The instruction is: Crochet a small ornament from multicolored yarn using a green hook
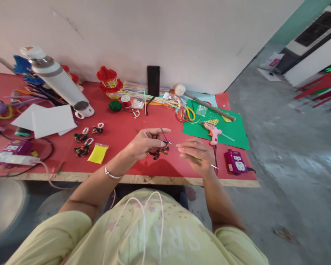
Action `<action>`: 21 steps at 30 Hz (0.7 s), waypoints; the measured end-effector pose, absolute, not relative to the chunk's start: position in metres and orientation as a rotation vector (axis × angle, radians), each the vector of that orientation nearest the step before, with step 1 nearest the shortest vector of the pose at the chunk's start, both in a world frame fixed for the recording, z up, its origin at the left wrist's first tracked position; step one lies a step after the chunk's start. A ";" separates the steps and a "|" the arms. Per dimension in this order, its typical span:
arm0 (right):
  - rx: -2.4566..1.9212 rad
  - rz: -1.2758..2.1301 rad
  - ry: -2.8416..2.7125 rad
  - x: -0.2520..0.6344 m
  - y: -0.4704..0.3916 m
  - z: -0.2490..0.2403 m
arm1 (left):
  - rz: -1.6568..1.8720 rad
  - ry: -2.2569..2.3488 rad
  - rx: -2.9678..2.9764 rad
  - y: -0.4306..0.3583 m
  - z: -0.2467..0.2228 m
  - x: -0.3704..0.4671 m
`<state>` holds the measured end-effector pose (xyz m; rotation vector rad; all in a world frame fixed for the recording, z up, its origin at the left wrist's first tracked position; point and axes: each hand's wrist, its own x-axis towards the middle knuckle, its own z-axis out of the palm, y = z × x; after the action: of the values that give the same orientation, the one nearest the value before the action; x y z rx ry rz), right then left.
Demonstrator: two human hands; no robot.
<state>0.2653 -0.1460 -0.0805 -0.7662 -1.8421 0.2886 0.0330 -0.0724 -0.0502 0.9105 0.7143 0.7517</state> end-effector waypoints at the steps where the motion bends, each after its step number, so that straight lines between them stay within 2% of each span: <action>1: -0.770 0.285 -1.818 0.264 -0.147 -0.082 | 0.758 0.708 0.902 -0.073 -0.050 0.034; 8: -0.864 0.185 -1.409 0.225 -0.146 -0.111 | 0.867 0.651 0.743 -0.084 -0.057 0.051; 13: -0.889 0.231 -1.144 0.198 -0.140 -0.128 | 0.860 0.623 0.629 -0.088 -0.061 0.059; 21: -0.862 0.225 -1.362 0.221 -0.136 -0.125 | 0.823 0.635 0.637 -0.084 -0.062 0.048</action>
<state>0.2212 -0.1359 -0.1247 -0.8615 -1.3619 0.2245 0.0480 -0.0835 -0.0623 0.6366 0.6355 0.8231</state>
